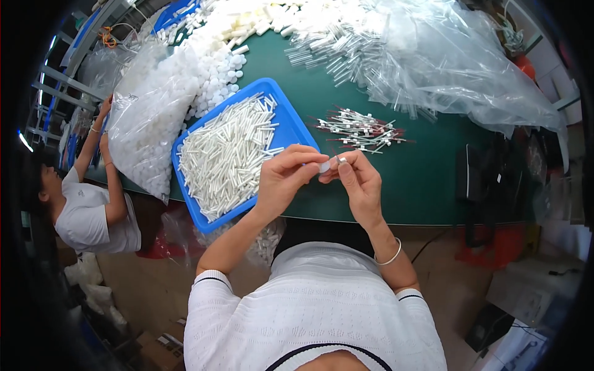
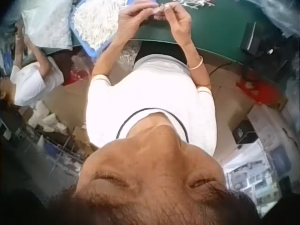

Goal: Assembling small plastic components by inserting pins into housings at a factory workstation.

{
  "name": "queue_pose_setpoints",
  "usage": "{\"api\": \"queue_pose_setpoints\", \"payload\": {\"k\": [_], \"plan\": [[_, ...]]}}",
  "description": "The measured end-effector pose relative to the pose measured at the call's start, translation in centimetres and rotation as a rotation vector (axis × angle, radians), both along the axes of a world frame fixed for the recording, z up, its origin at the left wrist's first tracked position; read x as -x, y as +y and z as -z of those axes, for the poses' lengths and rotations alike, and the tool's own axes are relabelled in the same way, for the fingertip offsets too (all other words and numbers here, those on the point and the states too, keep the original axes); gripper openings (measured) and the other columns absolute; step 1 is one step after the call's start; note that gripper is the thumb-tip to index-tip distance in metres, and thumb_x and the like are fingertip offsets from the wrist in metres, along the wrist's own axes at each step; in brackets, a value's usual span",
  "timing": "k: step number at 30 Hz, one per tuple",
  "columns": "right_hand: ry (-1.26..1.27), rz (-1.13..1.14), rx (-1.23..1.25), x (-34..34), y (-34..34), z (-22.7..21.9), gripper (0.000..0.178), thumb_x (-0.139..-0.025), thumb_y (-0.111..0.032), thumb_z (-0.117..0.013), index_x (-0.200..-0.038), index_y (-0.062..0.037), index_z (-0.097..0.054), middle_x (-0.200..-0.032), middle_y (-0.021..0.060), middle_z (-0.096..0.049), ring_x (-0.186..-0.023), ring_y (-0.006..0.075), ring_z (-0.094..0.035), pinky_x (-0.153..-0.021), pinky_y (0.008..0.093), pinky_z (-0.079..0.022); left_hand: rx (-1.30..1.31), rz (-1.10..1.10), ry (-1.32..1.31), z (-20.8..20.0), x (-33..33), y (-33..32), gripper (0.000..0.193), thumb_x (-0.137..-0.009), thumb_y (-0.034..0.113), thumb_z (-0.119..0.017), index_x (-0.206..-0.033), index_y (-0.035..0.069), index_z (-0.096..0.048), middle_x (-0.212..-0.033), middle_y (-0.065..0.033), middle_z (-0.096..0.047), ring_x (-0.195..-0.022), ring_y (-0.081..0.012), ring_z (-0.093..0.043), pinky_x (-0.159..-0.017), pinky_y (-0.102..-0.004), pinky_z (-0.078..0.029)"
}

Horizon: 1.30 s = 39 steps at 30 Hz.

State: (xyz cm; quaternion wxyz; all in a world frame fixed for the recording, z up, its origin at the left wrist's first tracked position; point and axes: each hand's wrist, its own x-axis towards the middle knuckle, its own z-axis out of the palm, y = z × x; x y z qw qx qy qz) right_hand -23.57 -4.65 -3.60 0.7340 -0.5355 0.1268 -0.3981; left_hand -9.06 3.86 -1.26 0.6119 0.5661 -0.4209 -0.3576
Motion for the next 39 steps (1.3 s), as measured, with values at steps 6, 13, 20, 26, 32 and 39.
{"api": "queue_pose_setpoints", "payload": {"k": [6,13,20,26,32,39], "plan": [[0.136,0.061,0.026,1.9,0.7,0.2,0.018,-0.098,-0.015,-0.053,-0.097,0.0024,-0.056,-0.082,0.0066,-0.064,-0.072,0.0109,-0.063,-0.068,0.0243,-0.053,-0.011,0.069,-0.036,1.1,1.2,0.6,0.025,-0.084,0.002,-0.069,-0.109,0.0,-0.067,-0.093,-0.0079,-0.067,-0.079,-0.0119,-0.063,-0.07,-0.0233,-0.053],[0.441,0.244,0.35,4.6,1.4,-0.9,0.011,-0.082,-0.002,-0.062,-0.074,0.0008,-0.056,-0.056,0.0034,-0.054,-0.046,0.0066,-0.044,-0.043,0.0249,-0.034,-0.154,0.142,0.925,3.1,1.0,0.8,0.034,-0.095,0.013,-0.057,-0.125,-0.003,-0.056,-0.102,-0.0095,-0.067,-0.089,-0.0119,-0.066,-0.082,-0.0212,-0.056],[0.507,0.221,0.411,4.9,1.5,-0.7,0.01,-0.079,-0.001,-0.063,-0.072,0.0003,-0.055,-0.055,0.0053,-0.054,-0.044,0.0102,-0.045,-0.042,0.0265,-0.036,-0.136,0.146,0.898,3.3,2.0,0.9,0.033,-0.096,0.013,-0.057,-0.124,-0.004,-0.057,-0.103,-0.0101,-0.066,-0.089,-0.0116,-0.064,-0.081,-0.0216,-0.055],[0.531,0.234,0.466,5.1,1.5,-0.9,0.011,-0.079,-0.002,-0.063,-0.071,-0.0001,-0.055,-0.055,0.0073,-0.053,-0.043,0.0131,-0.048,-0.042,0.0277,-0.038,-0.113,0.132,0.7,3.2,2.5,1.5,0.028,-0.094,0.009,-0.058,-0.119,-0.003,-0.061,-0.102,-0.0087,-0.066,-0.088,-0.0115,-0.063,-0.08,-0.0234,-0.054],[0.516,0.211,0.47,4.7,1.9,-1.2,0.008,-0.081,-0.002,-0.064,-0.076,-0.0005,-0.058,-0.061,0.0092,-0.058,-0.048,0.0196,-0.056,-0.045,0.0317,-0.043,-0.084,0.131,0.64,3.6,3.6,1.9,0.024,-0.088,0.004,-0.064,-0.111,-0.003,-0.064,-0.098,-0.007,-0.065,-0.084,-0.0109,-0.062,-0.077,-0.0237,-0.051],[0.498,0.233,0.669,4.4,2.1,0.2,0.007,-0.085,-0.003,-0.064,-0.09,-0.0013,-0.059,-0.073,0.0117,-0.059,-0.059,0.0272,-0.06,-0.051,0.0345,-0.047,0.053,0.086,0.672,4.8,4.4,2.3,0.021,-0.086,0.001,-0.066,-0.106,-0.003,-0.064,-0.104,-0.0069,-0.06,-0.084,-0.0102,-0.059,-0.076,-0.0225,-0.049]]}}
